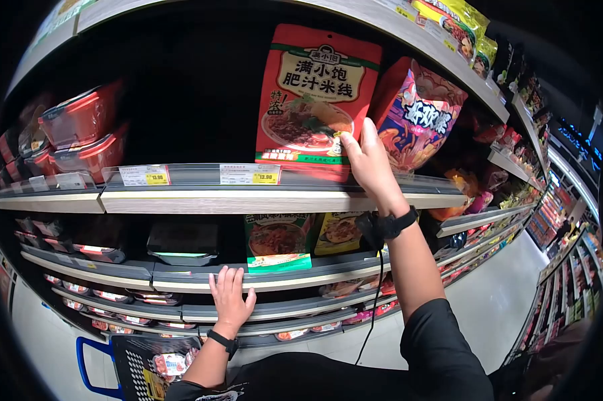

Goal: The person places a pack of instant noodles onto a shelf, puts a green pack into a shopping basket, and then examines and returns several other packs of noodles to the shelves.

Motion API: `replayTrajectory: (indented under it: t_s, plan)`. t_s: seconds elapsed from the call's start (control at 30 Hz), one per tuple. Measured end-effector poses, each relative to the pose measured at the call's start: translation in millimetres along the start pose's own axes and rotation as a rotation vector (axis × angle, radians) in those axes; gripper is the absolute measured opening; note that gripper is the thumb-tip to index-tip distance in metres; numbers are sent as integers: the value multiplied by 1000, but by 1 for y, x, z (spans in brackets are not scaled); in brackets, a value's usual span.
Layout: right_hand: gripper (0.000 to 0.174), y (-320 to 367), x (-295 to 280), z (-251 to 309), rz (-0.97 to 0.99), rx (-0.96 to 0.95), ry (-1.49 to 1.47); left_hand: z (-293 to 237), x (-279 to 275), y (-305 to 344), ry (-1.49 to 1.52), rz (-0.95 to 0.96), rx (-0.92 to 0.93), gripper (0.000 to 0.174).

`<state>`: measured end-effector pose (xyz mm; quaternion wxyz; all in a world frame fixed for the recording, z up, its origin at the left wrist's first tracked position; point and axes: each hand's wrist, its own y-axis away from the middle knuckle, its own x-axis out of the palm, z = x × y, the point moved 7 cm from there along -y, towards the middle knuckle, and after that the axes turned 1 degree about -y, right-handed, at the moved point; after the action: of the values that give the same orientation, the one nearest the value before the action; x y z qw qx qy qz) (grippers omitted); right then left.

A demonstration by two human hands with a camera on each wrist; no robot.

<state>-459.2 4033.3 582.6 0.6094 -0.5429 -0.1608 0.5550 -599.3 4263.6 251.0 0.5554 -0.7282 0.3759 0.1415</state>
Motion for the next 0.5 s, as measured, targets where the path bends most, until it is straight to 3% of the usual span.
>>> replayTrajectory:
  t_s: [0.03,0.17,0.5]
  plan:
    - [21,0,1,-14,38,109,-16,-1,1,1,0,7,6,57]
    - [22,-1,3,-19,40,164,-155,-2,1,1,-14,-4,13,57]
    - [21,-2,3,-11,140,155,-279,-5,4,1,-59,-3,13,56]
